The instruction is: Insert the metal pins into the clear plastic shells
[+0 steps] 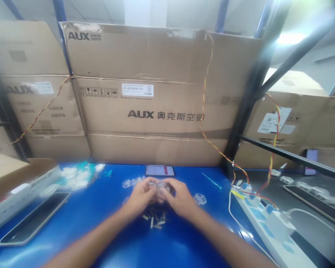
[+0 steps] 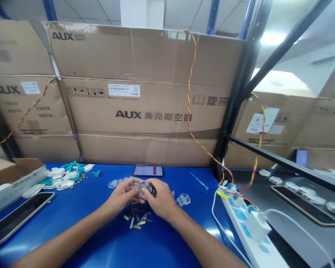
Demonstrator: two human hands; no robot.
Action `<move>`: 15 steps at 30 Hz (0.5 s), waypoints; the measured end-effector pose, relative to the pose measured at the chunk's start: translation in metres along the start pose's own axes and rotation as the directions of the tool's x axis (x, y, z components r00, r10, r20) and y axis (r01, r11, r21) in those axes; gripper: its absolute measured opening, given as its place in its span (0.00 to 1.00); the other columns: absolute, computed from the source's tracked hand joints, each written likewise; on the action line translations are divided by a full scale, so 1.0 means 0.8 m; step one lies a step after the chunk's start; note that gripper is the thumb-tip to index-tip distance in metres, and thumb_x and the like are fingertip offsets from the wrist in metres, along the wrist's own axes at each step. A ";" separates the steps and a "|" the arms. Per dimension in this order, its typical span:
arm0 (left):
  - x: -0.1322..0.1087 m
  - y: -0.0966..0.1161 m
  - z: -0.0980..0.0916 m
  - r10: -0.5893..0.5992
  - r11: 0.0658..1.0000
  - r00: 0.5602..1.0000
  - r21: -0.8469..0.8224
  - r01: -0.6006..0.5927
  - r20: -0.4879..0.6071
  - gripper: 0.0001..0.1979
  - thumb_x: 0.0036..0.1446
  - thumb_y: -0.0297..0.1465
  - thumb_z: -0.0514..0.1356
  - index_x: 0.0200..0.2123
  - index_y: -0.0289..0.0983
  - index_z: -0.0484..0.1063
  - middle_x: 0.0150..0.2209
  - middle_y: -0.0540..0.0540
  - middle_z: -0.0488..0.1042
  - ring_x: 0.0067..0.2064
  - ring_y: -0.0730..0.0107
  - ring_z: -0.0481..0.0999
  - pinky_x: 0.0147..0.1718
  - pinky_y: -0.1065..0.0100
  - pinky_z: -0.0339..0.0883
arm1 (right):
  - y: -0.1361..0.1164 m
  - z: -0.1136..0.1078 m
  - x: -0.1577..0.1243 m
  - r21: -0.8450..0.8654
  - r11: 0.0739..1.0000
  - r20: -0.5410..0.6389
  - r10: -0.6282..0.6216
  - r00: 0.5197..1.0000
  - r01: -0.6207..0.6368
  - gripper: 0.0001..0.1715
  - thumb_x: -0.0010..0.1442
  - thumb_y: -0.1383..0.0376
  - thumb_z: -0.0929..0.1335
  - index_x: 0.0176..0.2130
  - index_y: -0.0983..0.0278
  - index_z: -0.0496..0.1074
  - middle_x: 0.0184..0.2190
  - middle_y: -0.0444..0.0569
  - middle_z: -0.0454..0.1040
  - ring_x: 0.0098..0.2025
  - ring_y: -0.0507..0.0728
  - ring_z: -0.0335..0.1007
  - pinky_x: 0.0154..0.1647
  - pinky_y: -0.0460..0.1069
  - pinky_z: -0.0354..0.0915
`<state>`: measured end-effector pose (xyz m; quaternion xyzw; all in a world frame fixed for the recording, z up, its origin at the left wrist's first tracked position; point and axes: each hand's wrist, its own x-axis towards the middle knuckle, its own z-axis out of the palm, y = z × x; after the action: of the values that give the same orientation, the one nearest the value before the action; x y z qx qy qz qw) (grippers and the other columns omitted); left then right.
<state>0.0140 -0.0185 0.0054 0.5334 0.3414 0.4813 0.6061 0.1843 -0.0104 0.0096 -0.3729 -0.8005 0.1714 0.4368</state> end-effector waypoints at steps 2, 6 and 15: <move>0.001 -0.002 -0.003 0.007 0.999 1.000 0.041 -0.007 0.002 0.19 0.51 0.39 0.64 0.41 0.34 0.65 0.30 0.45 0.78 0.30 0.62 0.80 0.36 0.62 0.73 | 0.001 0.001 0.001 0.057 0.996 0.030 0.065 0.997 -0.066 0.07 0.58 0.65 0.67 0.36 0.64 0.74 0.31 0.47 0.75 0.33 0.54 0.68 0.35 0.47 0.63; 0.003 -0.007 -0.008 0.052 0.987 0.998 0.152 -0.055 0.024 0.16 0.55 0.41 0.61 0.40 0.35 0.65 0.28 0.45 0.77 0.31 0.61 0.80 0.33 0.62 0.73 | 0.004 0.003 0.004 0.164 0.973 0.044 0.155 0.987 -0.160 0.05 0.54 0.65 0.69 0.31 0.65 0.73 0.31 0.46 0.75 0.33 0.53 0.69 0.35 0.46 0.63; -0.001 -0.005 -0.007 0.052 0.941 0.998 0.335 -0.055 0.016 0.15 0.58 0.42 0.56 0.40 0.36 0.66 0.26 0.45 0.76 0.27 0.62 0.78 0.27 0.64 0.71 | 0.019 0.009 0.005 0.386 0.863 0.180 0.276 0.944 -0.326 0.08 0.49 0.63 0.72 0.28 0.66 0.72 0.25 0.43 0.73 0.28 0.51 0.67 0.31 0.45 0.62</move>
<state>0.0093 -0.0170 -0.0001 0.6395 0.4014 0.4306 0.4945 0.1837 0.0032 -0.0016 -0.3823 -0.7029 0.4237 0.4246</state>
